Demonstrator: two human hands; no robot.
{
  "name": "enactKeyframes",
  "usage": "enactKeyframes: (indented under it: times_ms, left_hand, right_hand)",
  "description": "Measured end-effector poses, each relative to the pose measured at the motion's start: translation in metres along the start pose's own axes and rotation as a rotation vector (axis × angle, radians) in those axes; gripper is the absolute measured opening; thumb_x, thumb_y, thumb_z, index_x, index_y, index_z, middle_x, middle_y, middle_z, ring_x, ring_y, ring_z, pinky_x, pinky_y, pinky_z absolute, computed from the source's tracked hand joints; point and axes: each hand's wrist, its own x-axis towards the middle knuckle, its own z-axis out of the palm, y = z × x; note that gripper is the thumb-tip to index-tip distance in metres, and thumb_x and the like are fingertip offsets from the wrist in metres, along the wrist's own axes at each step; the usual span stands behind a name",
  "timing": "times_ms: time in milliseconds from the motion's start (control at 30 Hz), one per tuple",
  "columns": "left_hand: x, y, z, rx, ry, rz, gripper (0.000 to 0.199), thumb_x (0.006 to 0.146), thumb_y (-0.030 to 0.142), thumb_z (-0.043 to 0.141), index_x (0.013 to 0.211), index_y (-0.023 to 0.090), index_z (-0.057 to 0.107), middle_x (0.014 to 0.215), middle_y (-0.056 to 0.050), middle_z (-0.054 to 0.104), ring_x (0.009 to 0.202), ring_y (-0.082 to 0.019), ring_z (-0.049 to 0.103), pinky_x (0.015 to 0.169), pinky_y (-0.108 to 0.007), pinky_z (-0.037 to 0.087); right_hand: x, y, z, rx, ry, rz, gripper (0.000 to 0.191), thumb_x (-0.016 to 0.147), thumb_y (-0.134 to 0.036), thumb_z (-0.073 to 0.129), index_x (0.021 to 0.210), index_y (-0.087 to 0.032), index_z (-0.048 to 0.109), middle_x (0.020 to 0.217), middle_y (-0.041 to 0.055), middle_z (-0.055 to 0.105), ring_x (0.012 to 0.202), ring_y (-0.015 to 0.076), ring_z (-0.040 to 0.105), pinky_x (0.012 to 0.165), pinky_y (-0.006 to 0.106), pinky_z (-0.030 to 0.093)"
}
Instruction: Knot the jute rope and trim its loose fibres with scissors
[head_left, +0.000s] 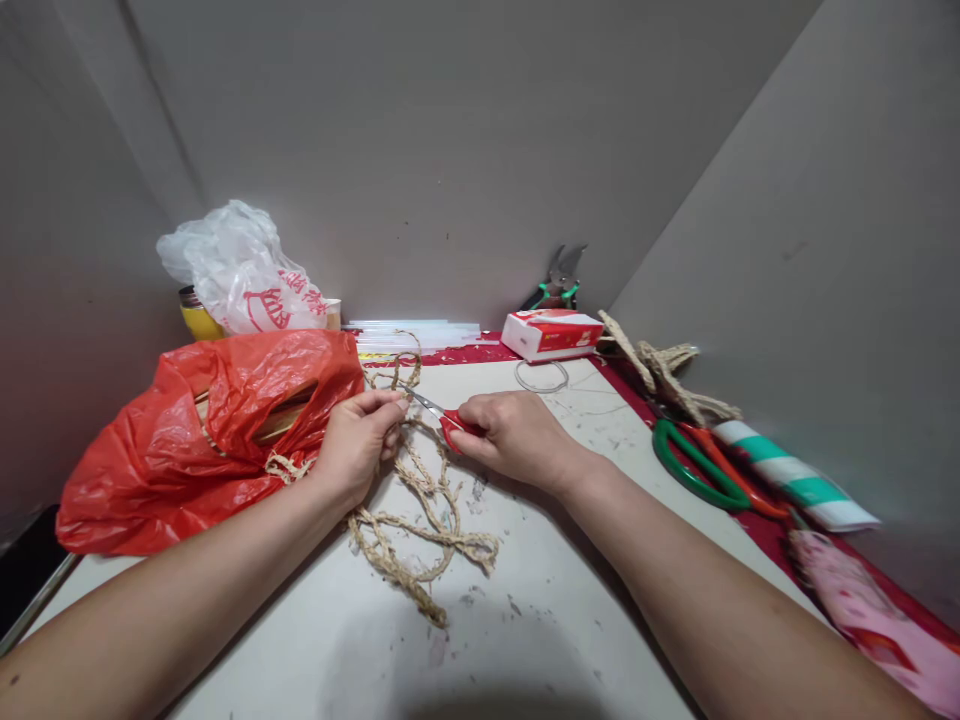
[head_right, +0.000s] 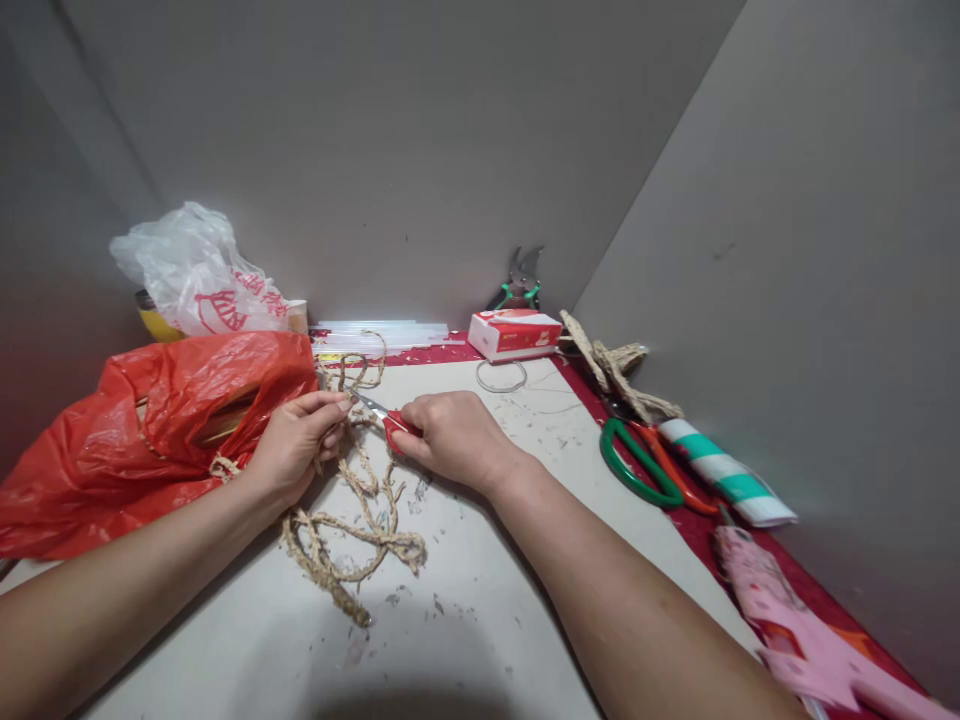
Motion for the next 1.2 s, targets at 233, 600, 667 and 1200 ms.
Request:
enactKeyframes:
  times_ms: [233, 600, 667, 1200]
  left_hand:
    - [0.0, 0.004, 0.001, -0.072, -0.014, -0.026, 0.027, 0.06, 0.023, 0.076, 0.08, 0.013, 0.06, 0.047, 0.008, 0.042, 0.038, -0.003, 0.032, 0.036, -0.015, 0.02]
    - [-0.001, 0.009, 0.003, -0.132, -0.102, -0.085, 0.036, 0.061, 0.018, 0.073, 0.094, 0.012, 0.06, 0.05, 0.009, 0.041, 0.038, -0.002, 0.032, 0.036, -0.015, 0.019]
    - [-0.002, 0.009, 0.003, -0.138, -0.114, -0.09, 0.038, 0.062, 0.018, 0.073, 0.096, 0.012, 0.059, 0.051, 0.009, 0.042, 0.037, -0.002, 0.032, 0.036, -0.015, 0.02]
    - [-0.004, 0.007, 0.005, -0.058, -0.073, -0.078, 0.032, 0.063, 0.021, 0.072, 0.091, 0.014, 0.058, 0.048, 0.01, 0.039, 0.036, -0.002, 0.029, 0.036, -0.016, 0.019]
  right_hand:
    - [-0.001, 0.007, 0.003, 0.107, 0.086, -0.009, 0.029, 0.083, -0.032, 0.049, 0.058, -0.017, 0.053, 0.063, 0.0011, 0.058, 0.054, 0.0101, 0.042, 0.055, 0.024, 0.025]
    - [-0.003, 0.009, 0.003, 0.123, 0.058, 0.065, 0.024, 0.076, -0.034, 0.054, 0.059, -0.018, 0.05, 0.063, 0.0002, 0.056, 0.053, 0.0099, 0.039, 0.054, 0.025, 0.023]
    - [-0.002, 0.009, 0.004, 0.121, 0.04, 0.056, 0.025, 0.077, -0.034, 0.053, 0.059, -0.018, 0.049, 0.064, 0.0003, 0.056, 0.054, 0.0101, 0.039, 0.054, 0.025, 0.023]
    - [-0.001, 0.007, 0.0, 0.001, 0.009, 0.012, 0.025, 0.079, -0.035, 0.053, 0.062, -0.018, 0.056, 0.066, 0.0024, 0.059, 0.056, 0.0116, 0.042, 0.054, 0.026, 0.023]
